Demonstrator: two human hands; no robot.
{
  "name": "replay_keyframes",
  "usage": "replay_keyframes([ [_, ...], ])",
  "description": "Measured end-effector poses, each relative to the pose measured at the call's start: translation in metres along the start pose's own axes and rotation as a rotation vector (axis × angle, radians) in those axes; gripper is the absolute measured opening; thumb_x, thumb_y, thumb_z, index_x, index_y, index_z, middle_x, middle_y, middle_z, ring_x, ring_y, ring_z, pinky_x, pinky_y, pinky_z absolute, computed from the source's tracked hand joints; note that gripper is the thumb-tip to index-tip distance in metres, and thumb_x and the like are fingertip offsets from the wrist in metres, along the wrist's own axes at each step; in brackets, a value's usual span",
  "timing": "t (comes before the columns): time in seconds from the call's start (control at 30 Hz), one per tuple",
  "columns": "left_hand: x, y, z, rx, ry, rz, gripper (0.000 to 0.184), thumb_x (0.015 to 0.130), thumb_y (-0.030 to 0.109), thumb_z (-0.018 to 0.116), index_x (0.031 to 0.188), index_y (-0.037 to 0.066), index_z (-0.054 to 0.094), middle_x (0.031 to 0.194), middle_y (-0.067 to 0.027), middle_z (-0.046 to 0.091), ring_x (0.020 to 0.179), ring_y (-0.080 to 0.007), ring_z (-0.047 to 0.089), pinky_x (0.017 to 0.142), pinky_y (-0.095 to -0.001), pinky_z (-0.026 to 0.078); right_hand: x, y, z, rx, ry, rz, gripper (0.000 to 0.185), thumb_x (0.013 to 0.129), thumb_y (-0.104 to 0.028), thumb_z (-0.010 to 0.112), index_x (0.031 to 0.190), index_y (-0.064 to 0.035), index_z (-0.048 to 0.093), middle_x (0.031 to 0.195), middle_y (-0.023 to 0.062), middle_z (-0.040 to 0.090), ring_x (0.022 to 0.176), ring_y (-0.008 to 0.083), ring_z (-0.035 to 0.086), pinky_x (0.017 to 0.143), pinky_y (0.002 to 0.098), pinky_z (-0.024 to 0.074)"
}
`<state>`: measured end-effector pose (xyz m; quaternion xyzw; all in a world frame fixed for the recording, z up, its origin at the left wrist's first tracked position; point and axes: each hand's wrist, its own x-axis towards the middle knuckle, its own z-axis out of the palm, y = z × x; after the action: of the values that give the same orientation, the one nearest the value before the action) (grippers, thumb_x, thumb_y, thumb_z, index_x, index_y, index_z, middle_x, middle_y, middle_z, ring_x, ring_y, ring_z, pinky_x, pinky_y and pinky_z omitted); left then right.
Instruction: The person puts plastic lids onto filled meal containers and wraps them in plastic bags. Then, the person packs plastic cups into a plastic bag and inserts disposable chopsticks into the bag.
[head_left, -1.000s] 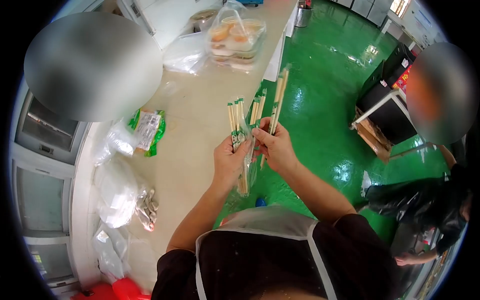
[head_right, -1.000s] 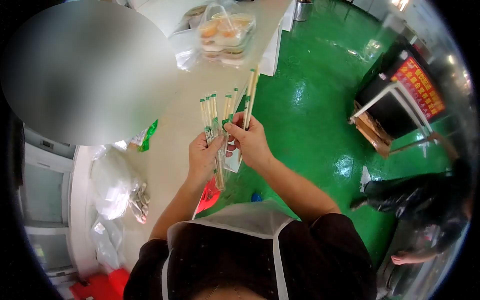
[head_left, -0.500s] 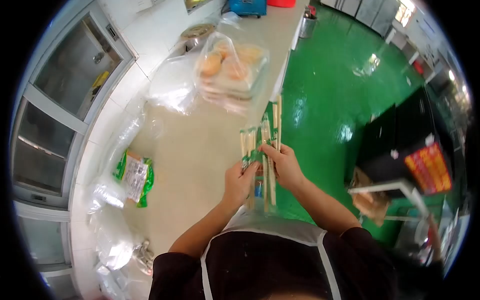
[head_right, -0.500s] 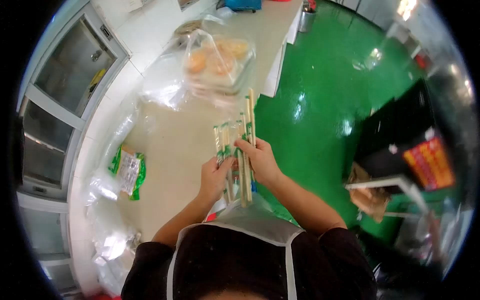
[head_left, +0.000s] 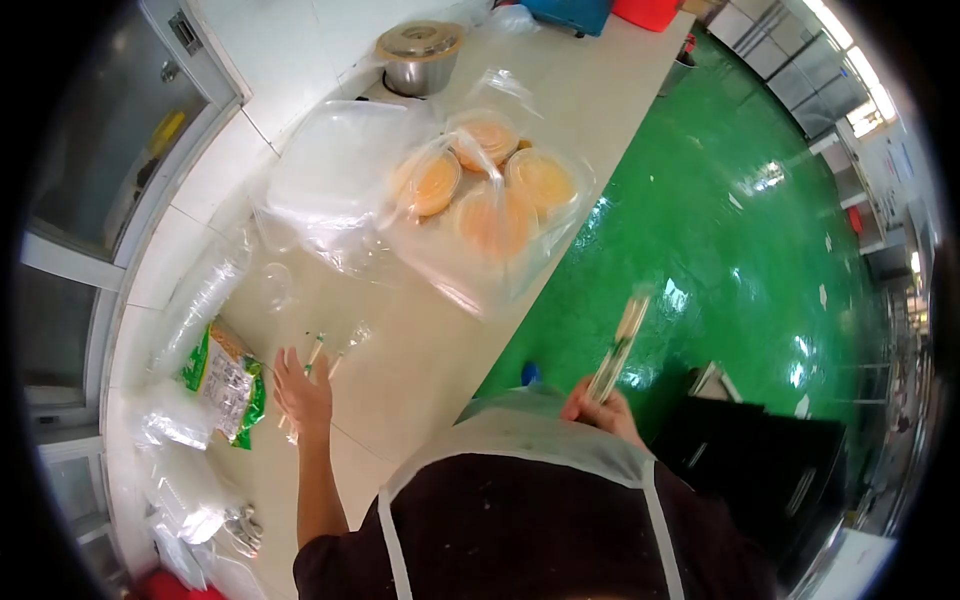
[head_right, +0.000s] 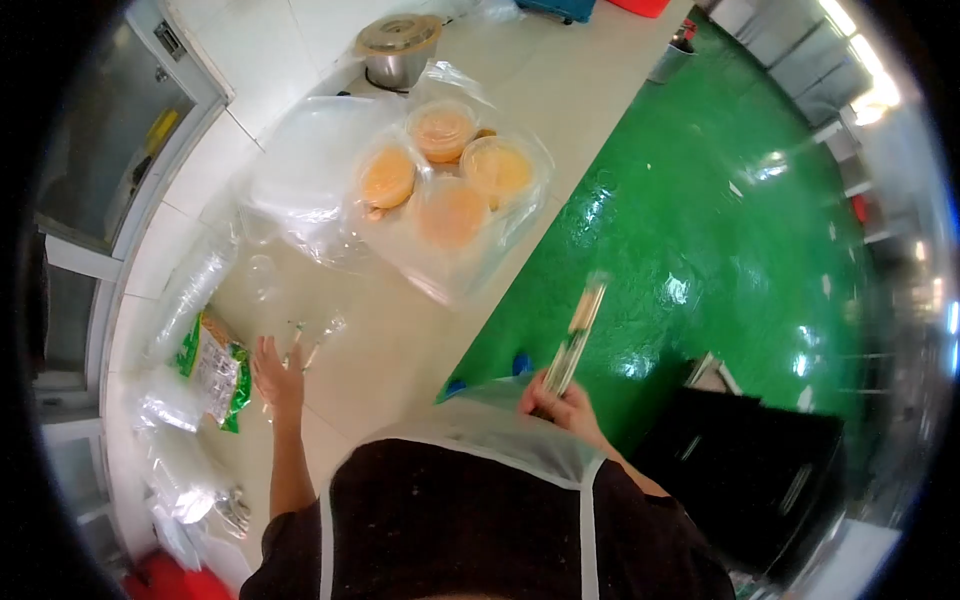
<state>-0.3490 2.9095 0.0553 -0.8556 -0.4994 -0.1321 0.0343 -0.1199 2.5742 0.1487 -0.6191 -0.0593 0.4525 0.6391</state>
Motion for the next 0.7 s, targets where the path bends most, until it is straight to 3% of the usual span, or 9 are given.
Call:
replay_keyframes([
  [0.07, 0.027, 0.058, -0.052, -0.890, -0.036, -0.232, 0.034, 0.087, 0.025, 0.053, 0.111, 0.000, 0.055, 0.111, -0.0112, 0.054, 0.096, -0.0232, 0.055, 0.079, -0.0349, 0.044, 0.031, -0.046, -0.022, -0.076, 0.110, -0.180, 0.015, 0.092, -0.020, 0.047, 0.091, -0.0050, 0.046, 0.065, 0.0030, 0.049, 0.052, 0.0121, 0.047, 0.046, 0.0252, 0.0398],
  [0.13, 0.045, 0.122, -0.097, -1.250, -0.055, -0.084, 0.028, 0.087, 0.019, 0.051, 0.107, 0.001, 0.058, 0.103, -0.0113, 0.059, 0.085, -0.0198, 0.057, 0.072, -0.0293, 0.044, 0.070, -0.108, -0.044, -0.194, 0.064, -0.400, 0.021, 0.091, -0.025, 0.050, 0.090, -0.0047, 0.047, 0.061, 0.0005, 0.046, 0.047, 0.0079, 0.041, 0.040, 0.0219, 0.0327],
  [0.17, 0.050, 0.153, -0.114, -1.265, -0.044, 0.009, 0.028, 0.086, 0.018, 0.053, 0.108, 0.001, 0.058, 0.102, -0.0116, 0.059, 0.086, -0.0203, 0.057, 0.072, -0.0301, 0.045, 0.090, -0.134, -0.051, -0.236, 0.005, -0.517, 0.023, 0.091, -0.027, 0.050, 0.090, -0.0047, 0.047, 0.059, -0.0009, 0.045, 0.046, 0.0060, 0.038, 0.038, 0.0208, 0.0294],
  [0.27, 0.075, 0.229, -0.150, -1.052, 0.029, 0.119, 0.027, 0.088, 0.016, 0.047, 0.105, -0.003, 0.057, 0.103, -0.0085, 0.061, 0.090, -0.0164, 0.055, 0.074, -0.0277, 0.045, 0.138, -0.203, -0.045, -0.297, -0.433, -0.454, 0.023, 0.092, -0.027, 0.050, 0.091, -0.0050, 0.046, 0.065, -0.0019, 0.044, 0.049, 0.0047, 0.036, 0.041, 0.0199, 0.0290],
  [0.37, 0.090, 0.274, -0.139, -0.698, 0.090, 0.070, 0.025, 0.080, 0.016, 0.062, 0.100, 0.001, 0.059, 0.092, -0.0093, 0.062, 0.084, -0.0188, 0.059, 0.072, -0.0297, 0.046, 0.166, -0.231, 0.013, -0.230, -0.859, -0.423, 0.029, 0.093, -0.036, 0.046, 0.088, -0.0074, 0.043, 0.064, -0.0029, 0.037, 0.049, 0.0043, 0.033, 0.040, 0.0204, 0.0258],
  [0.47, 0.091, 0.291, -0.117, -1.374, -0.055, -0.356, 0.022, 0.081, 0.016, 0.061, 0.097, 0.001, 0.058, 0.084, -0.0080, 0.062, 0.073, -0.0168, 0.059, 0.069, -0.0282, 0.046, 0.208, -0.234, 0.054, -0.239, -1.142, -0.479, 0.027, 0.094, -0.033, 0.043, 0.090, -0.0067, 0.044, 0.068, -0.0014, 0.041, 0.054, 0.0066, 0.038, 0.049, 0.0214, 0.0324],
  [0.53, 0.093, 0.282, -0.127, -1.696, 0.137, -0.500, 0.024, 0.086, 0.015, 0.052, 0.102, -0.003, 0.054, 0.071, -0.0047, 0.057, 0.060, -0.0144, 0.055, 0.063, -0.0276, 0.046, 0.248, -0.229, 0.066, -0.429, -1.209, -0.581, 0.022, 0.093, -0.028, 0.045, 0.092, -0.0057, 0.045, 0.069, 0.0025, 0.046, 0.056, 0.0127, 0.045, 0.053, 0.0253, 0.0374],
  [0.63, 0.080, 0.264, -0.143, -2.145, 0.307, -0.599, 0.030, 0.088, 0.014, 0.046, 0.109, -0.007, 0.050, 0.067, -0.0041, 0.054, 0.056, -0.0137, 0.052, 0.059, -0.0276, 0.044, 0.279, -0.239, 0.053, -1.229, -1.021, -1.122, 0.019, 0.089, -0.021, 0.050, 0.097, -0.0049, 0.047, 0.076, 0.0102, 0.054, 0.065, 0.0267, 0.054, 0.058, 0.0344, 0.0419],
  [0.7, 0.075, 0.256, -0.149, -2.211, 0.327, -0.591, 0.035, 0.089, 0.014, 0.042, 0.114, -0.010, 0.046, 0.065, -0.0046, 0.053, 0.054, -0.0140, 0.050, 0.057, -0.0277, 0.044, 0.289, -0.251, 0.042, -1.466, -1.032, -1.157, 0.020, 0.085, -0.019, 0.053, 0.099, -0.0054, 0.048, 0.081, 0.0125, 0.056, 0.073, 0.0320, 0.055, 0.062, 0.0394, 0.0427],
])
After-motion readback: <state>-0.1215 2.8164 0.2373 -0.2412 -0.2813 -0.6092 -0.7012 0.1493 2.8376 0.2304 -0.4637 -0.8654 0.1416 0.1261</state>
